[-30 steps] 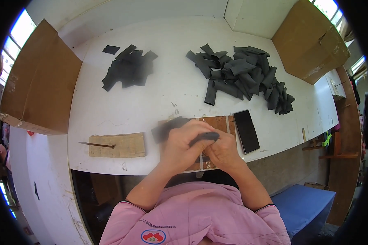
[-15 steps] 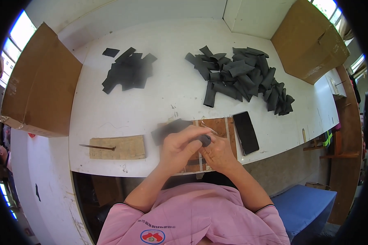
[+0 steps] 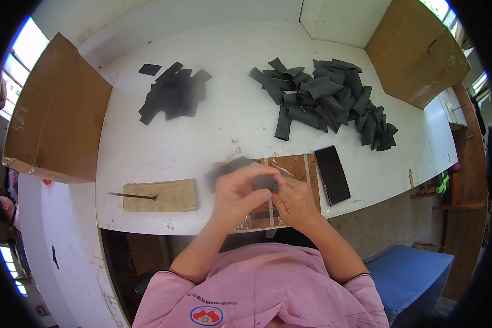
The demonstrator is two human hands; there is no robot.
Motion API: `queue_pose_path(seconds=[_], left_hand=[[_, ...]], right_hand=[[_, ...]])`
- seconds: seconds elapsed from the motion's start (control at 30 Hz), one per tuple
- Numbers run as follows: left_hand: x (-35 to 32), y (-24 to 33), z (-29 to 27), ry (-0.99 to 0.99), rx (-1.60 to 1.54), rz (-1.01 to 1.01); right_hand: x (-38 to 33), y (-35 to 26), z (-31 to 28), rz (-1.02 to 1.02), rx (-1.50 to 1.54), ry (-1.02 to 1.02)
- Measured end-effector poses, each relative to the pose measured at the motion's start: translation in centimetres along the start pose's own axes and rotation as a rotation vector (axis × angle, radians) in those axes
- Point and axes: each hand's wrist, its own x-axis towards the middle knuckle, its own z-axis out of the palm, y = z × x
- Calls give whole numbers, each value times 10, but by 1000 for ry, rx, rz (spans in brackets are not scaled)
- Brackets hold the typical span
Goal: Manually assembling or folding small black foam or rubber parts at a workstation.
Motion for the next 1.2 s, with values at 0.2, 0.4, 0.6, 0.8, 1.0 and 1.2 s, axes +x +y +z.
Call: queue_pose_path(seconds=[0.2, 0.4, 0.6, 0.8, 1.0, 1.2], left_hand=[[7, 8, 3, -144, 254, -14], [10, 5, 2, -102, 233, -48], [14, 14, 11, -135, 255, 7], [14, 17, 16, -76, 155, 28], [17, 18, 18, -40, 27, -6], [20, 23, 18, -105, 122, 251]], right_hand=[[-7, 16, 11, -74, 84, 2], [-7, 14, 9, -62, 27, -26], [-1, 8, -1, -99, 138, 20], [1, 2, -4, -90, 225, 29], [6, -1, -7, -122, 257, 59], [9, -6, -9, -142, 252, 98]])
